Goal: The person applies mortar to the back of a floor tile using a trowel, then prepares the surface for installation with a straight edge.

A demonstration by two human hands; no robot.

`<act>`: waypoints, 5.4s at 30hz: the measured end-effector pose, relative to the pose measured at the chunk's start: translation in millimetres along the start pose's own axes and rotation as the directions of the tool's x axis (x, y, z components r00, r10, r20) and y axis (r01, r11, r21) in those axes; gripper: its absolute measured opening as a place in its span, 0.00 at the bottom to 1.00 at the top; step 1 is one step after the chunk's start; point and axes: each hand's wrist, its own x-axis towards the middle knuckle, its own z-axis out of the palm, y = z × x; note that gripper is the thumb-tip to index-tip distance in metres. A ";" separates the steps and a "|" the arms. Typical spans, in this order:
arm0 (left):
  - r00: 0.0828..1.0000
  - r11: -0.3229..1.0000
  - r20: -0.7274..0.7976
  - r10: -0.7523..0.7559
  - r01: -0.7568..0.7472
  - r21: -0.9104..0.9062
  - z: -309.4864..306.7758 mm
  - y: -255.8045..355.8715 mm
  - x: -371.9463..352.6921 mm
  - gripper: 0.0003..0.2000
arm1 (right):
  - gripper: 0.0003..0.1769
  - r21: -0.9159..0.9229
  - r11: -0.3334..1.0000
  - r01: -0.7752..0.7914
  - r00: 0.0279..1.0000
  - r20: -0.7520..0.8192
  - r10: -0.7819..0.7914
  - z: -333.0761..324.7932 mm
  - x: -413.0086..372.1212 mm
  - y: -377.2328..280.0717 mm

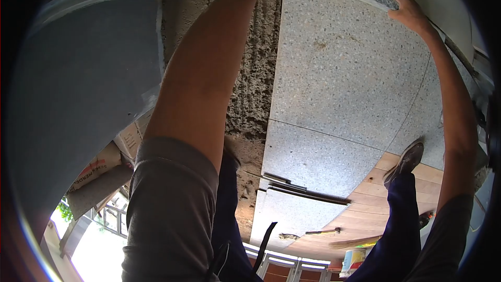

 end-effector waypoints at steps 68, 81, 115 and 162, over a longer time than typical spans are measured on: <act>0.990 0.991 0.123 -0.069 0.082 -0.102 126.9 61.2 -179.8 0.20 | 0.35 -0.032 0.999 0.033 0.982 0.189 -0.027 86.8 -161.7 -69.6; 0.975 0.978 0.206 -0.081 0.118 -0.174 163.0 82.8 -237.8 0.17 | 0.33 0.021 1.000 0.009 0.958 0.287 -0.015 96.9 -217.0 -112.1; 0.964 0.943 0.254 -0.079 0.154 -0.294 238.5 124.9 -355.0 0.15 | 0.23 0.249 0.921 0.300 0.942 0.076 -0.327 172.4 -336.7 -147.6; 0.957 0.864 -0.231 -0.173 0.034 -0.503 193.5 39.0 -553.4 0.16 | 0.27 0.045 0.857 0.513 0.811 0.302 -0.501 -0.9 -371.0 -355.6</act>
